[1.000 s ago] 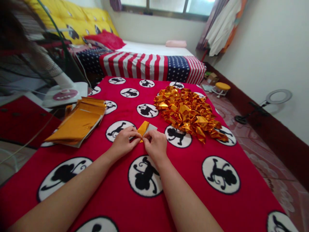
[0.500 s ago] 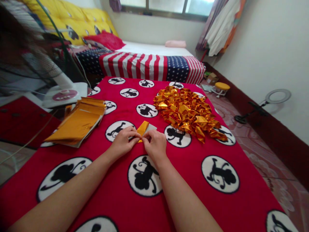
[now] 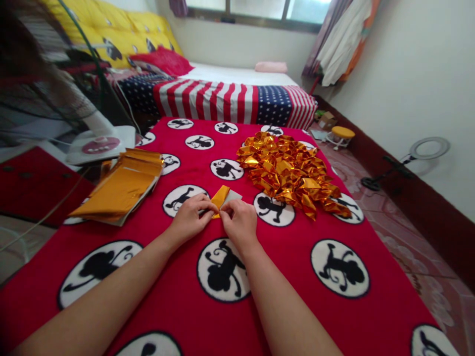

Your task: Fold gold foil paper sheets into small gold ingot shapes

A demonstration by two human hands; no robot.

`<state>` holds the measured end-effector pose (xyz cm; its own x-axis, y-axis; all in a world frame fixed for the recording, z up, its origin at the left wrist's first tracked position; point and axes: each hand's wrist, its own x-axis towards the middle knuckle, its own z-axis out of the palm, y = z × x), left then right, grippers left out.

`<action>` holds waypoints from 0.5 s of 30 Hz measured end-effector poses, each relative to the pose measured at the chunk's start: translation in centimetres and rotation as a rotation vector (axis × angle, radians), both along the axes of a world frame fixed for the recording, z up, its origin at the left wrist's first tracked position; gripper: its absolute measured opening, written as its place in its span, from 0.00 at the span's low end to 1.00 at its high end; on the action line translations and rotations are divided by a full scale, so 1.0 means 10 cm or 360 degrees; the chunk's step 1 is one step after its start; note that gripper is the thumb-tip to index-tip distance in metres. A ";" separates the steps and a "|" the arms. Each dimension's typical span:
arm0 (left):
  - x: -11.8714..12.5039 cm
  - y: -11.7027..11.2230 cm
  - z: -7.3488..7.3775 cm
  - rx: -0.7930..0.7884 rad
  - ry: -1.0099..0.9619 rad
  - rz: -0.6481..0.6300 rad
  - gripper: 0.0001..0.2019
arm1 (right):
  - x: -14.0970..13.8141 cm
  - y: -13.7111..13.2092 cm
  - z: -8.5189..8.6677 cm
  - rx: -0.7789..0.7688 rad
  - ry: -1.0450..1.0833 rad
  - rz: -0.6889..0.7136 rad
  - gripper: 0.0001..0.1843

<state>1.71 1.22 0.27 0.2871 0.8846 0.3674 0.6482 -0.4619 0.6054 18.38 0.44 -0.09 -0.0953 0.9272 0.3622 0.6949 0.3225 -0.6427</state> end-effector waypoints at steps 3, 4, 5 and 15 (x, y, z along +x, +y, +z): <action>0.00 -0.01 0.00 0.0006 -0.0001 0.0001 0.10 | 0.00 0.00 0.00 -0.0005 -0.0001 0.0007 0.02; 0.00 -0.01 0.00 0.0006 -0.0001 -0.0001 0.10 | 0.00 0.00 0.00 -0.0005 0.0002 0.0009 0.02; 0.00 -0.01 0.00 0.0006 -0.0002 -0.0002 0.10 | 0.00 0.00 0.00 -0.0004 0.0006 0.0012 0.02; -0.01 -0.01 0.00 0.0007 -0.0021 -0.0018 0.10 | 0.02 0.00 0.02 -0.0022 0.0032 0.0033 0.02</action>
<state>1.60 1.14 0.29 0.2920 0.8798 0.3751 0.6348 -0.4716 0.6120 18.55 0.41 0.08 -0.1075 0.9301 0.3513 0.6751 0.3277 -0.6610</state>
